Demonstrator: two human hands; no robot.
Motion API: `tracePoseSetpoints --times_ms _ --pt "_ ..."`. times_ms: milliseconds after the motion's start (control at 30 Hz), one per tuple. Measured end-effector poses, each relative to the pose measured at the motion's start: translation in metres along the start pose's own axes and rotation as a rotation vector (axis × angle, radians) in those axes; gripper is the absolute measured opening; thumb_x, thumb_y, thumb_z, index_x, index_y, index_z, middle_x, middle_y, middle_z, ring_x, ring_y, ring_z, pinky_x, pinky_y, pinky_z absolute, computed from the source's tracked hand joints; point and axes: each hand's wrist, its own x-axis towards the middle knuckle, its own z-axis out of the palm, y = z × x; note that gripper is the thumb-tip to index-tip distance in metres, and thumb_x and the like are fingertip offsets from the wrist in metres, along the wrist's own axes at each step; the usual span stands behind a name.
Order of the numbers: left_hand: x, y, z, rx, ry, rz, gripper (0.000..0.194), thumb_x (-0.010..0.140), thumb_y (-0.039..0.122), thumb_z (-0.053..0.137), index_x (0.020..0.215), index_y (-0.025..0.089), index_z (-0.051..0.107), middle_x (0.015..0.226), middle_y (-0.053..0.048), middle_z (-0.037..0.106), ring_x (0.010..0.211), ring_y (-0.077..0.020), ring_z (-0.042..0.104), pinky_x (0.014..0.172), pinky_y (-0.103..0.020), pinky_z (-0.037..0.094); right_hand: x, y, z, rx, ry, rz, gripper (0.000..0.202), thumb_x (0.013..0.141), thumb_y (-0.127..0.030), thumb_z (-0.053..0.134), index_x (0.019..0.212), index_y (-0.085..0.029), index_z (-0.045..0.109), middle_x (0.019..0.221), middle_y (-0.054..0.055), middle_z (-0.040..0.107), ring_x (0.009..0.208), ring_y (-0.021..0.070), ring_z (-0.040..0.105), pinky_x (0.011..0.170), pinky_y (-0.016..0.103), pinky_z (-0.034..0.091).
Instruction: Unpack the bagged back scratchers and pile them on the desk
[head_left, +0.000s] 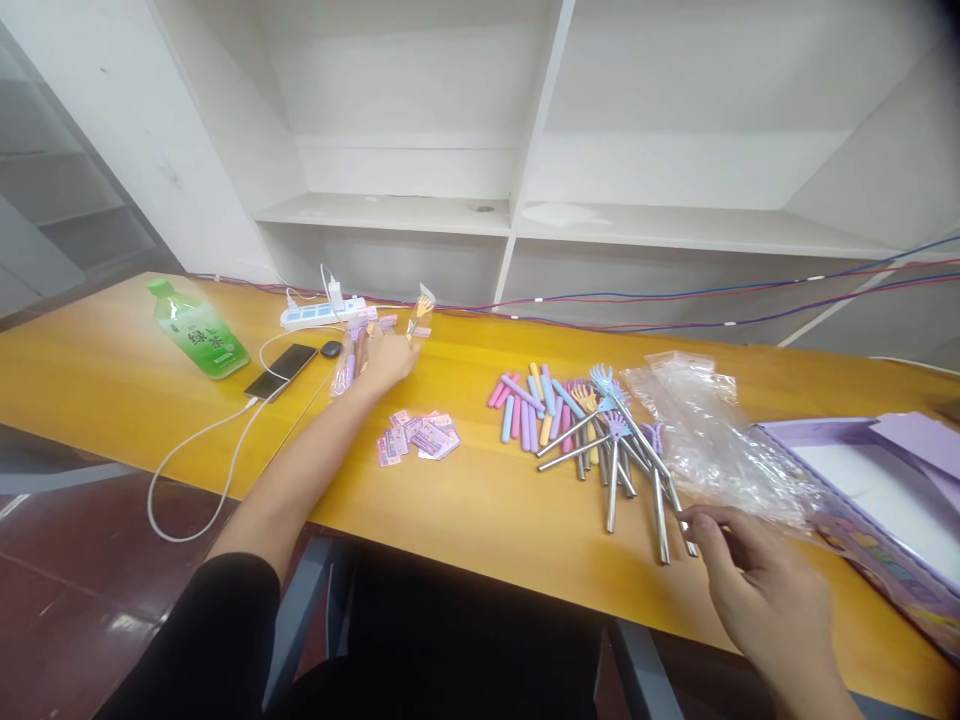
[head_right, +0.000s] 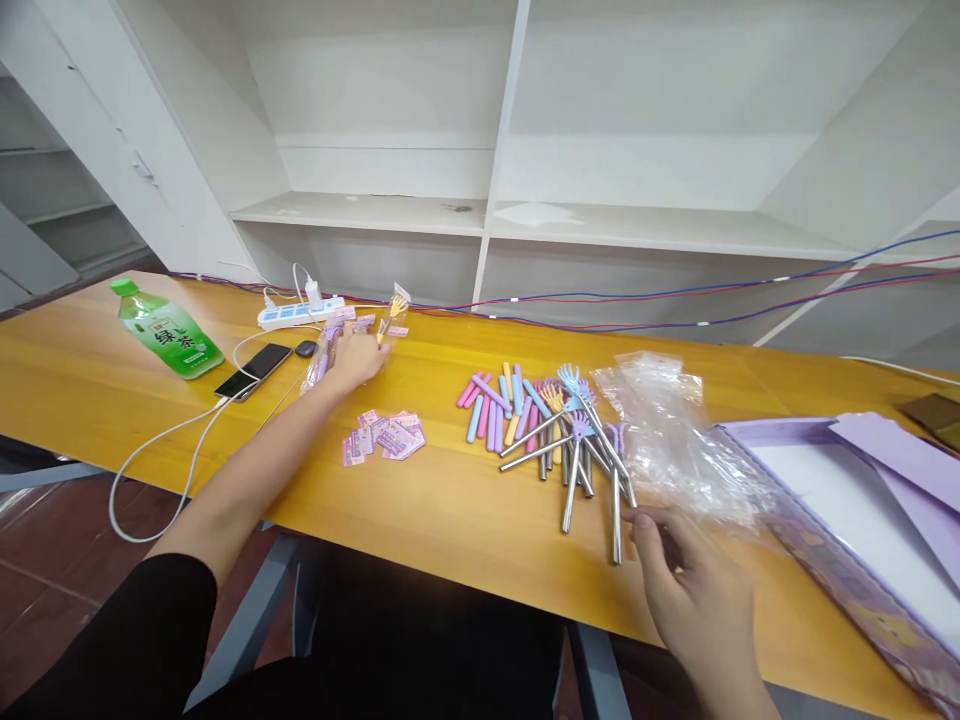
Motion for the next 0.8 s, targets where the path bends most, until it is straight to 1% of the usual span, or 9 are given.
tracePoseSetpoints --times_ms 133,233,300,367,433,533,633,700,800 --pt "-0.066 0.025 -0.004 -0.037 0.063 0.148 0.039 0.111 0.03 0.033 0.118 0.012 0.066 0.125 -0.018 0.064 0.114 -0.0292 0.063 0.102 -0.039 0.048 -0.004 -0.024 0.014 0.313 -0.138 0.045 0.038 0.098 -0.058 0.057 0.107 -0.024 0.07 0.088 0.006 0.073 0.065 0.0178 0.062 0.061 0.031 0.048" --pt "-0.14 0.046 0.013 -0.083 0.134 0.409 0.029 0.11 0.026 0.038 0.118 0.015 0.064 0.111 -0.013 0.064 0.089 -0.0237 0.065 0.079 -0.034 0.053 -0.012 -0.061 0.04 0.761 -0.383 0.125 0.053 0.098 -0.062 0.064 0.139 -0.029 0.056 0.107 0.006 0.071 0.053 0.0102 0.047 0.044 0.025 0.038" --pt "-0.188 0.054 0.031 -0.023 0.146 0.529 0.03 0.109 0.022 0.039 0.124 0.017 0.064 0.109 -0.012 0.064 0.076 -0.0214 0.064 0.065 -0.031 0.051 -0.018 -0.087 0.061 1.012 -0.511 0.224 0.066 0.094 -0.063 0.071 0.148 -0.034 0.046 0.117 0.007 0.068 0.055 0.0097 0.049 0.038 0.021 0.031" --pt "-0.227 0.057 0.049 -0.016 0.158 0.639 0.037 0.107 0.013 0.038 0.137 0.019 0.059 0.106 -0.01 0.066 0.078 -0.0219 0.066 0.064 -0.031 0.051 -0.022 -0.107 0.079 1.179 -0.557 0.321 0.065 0.09 -0.062 0.076 0.141 -0.03 0.052 0.117 0.007 0.067 0.06 0.0105 0.053 0.037 0.019 0.031" --pt "-0.251 0.055 0.06 -0.075 0.122 0.677 0.046 0.105 0.009 0.039 0.148 0.018 0.052 0.109 -0.012 0.067 0.085 -0.0242 0.068 0.069 -0.033 0.054 -0.025 -0.119 0.092 1.295 -0.555 0.401 0.054 0.086 -0.057 0.082 0.123 -0.023 0.062 0.112 0.007 0.067 0.063 0.0106 0.055 0.04 0.02 0.038" --pt "-0.26 0.047 0.06 -0.378 -0.089 0.656 0.044 0.106 0.019 0.047 0.15 0.021 0.048 0.125 -0.013 0.066 0.103 -0.0262 0.069 0.087 -0.038 0.058 -0.028 -0.123 0.102 1.42 -0.576 0.473 0.04 0.08 -0.046 0.086 0.105 -0.019 0.069 0.101 0.005 0.067 0.065 0.0114 0.057 0.049 0.025 0.05" --pt "-0.245 0.041 0.047 -0.81 -0.412 0.582 0.041 0.108 0.038 0.056 0.146 0.023 0.053 0.137 -0.013 0.065 0.121 -0.0265 0.066 0.103 -0.041 0.054 -0.031 -0.122 0.103 1.492 -0.637 0.473 0.031 0.081 -0.039 0.082 0.102 -0.018 0.074 0.097 0.005 0.068 0.069 0.0132 0.059 0.06 0.028 0.056" --pt "-0.229 0.043 0.044 -1.096 -0.634 0.529 0.044 0.11 0.05 0.053 0.144 0.022 0.056 0.133 -0.012 0.068 0.115 -0.0243 0.068 0.099 -0.039 0.055 -0.034 -0.124 0.102 1.517 -0.723 0.455 0.027 0.085 -0.039 0.079 0.101 -0.017 0.075 0.091 0.005 0.069 0.073 0.0152 0.062 0.064 0.029 0.057" --pt "-0.21 0.055 0.051 -1.456 -0.954 0.457 0.057 0.107 0.062 0.053 0.143 0.018 0.054 0.11 -0.01 0.073 0.081 -0.0168 0.071 0.074 -0.031 0.058 -0.039 -0.13 0.102 1.525 -0.909 0.385 0.029 0.091 -0.043 0.074 0.104 -0.017 0.075 0.075 0.003 0.064 0.072 0.0183 0.063 0.066 0.031 0.056"
